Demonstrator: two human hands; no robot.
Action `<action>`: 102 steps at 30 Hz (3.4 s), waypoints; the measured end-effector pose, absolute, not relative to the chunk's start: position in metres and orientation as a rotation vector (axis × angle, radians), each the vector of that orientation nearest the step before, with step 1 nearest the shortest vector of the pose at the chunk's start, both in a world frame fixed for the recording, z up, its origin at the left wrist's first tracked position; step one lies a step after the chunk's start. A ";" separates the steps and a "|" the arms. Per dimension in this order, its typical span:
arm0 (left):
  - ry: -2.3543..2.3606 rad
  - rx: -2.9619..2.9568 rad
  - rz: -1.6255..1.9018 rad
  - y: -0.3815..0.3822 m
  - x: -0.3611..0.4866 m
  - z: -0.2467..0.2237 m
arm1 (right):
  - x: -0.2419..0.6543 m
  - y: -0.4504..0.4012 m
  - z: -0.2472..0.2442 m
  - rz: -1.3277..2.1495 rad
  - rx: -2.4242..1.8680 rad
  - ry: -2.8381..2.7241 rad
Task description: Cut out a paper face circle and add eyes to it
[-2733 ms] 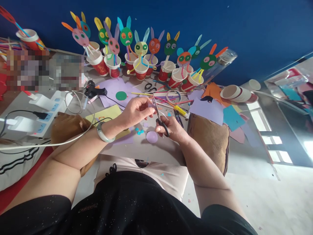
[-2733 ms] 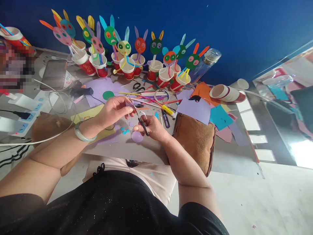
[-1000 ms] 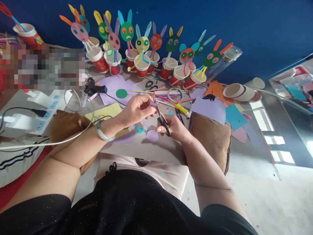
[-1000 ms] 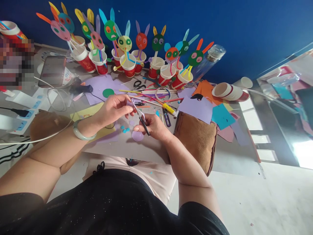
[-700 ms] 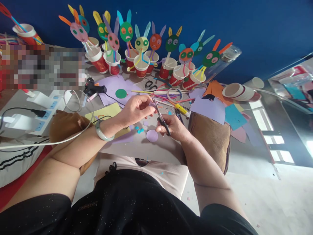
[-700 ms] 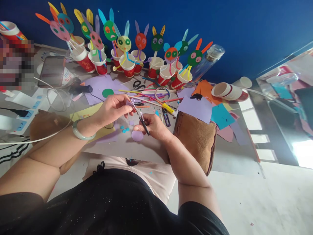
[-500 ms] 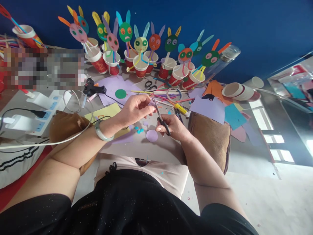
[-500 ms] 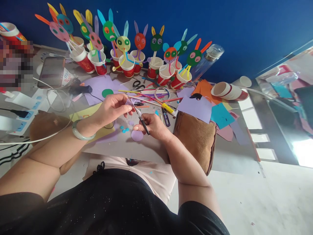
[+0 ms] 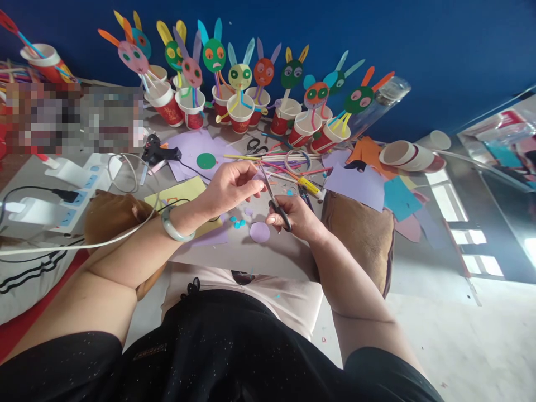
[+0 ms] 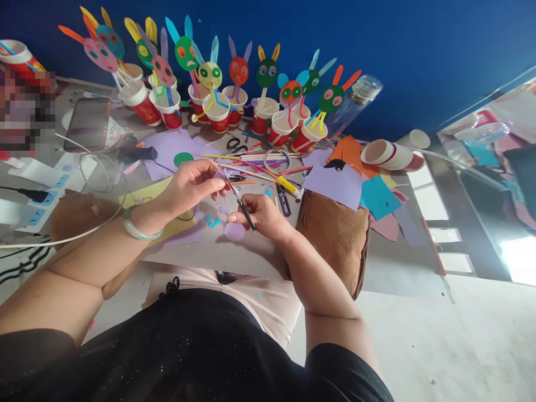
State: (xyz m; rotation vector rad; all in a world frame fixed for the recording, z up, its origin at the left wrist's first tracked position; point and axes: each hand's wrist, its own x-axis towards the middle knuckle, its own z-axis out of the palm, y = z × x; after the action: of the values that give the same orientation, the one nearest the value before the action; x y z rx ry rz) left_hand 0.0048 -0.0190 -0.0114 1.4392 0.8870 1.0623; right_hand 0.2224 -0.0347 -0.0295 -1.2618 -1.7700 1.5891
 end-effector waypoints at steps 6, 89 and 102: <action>0.875 1.419 1.061 -0.020 0.005 -0.010 | 0.221 -0.035 -0.031 1.633 -1.279 -1.719; 0.877 1.536 1.063 -0.020 0.005 -0.014 | 0.225 -0.032 -0.032 1.595 -1.269 -1.805; 0.862 1.495 1.074 -0.020 0.005 -0.013 | 0.225 -0.034 -0.031 1.567 -1.251 -1.791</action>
State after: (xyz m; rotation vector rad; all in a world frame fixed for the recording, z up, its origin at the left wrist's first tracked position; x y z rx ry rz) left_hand 0.0046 -0.0201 -0.0128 1.4952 0.8623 1.0736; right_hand 0.2246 -0.0341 -0.0311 -1.2510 -1.7913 1.5669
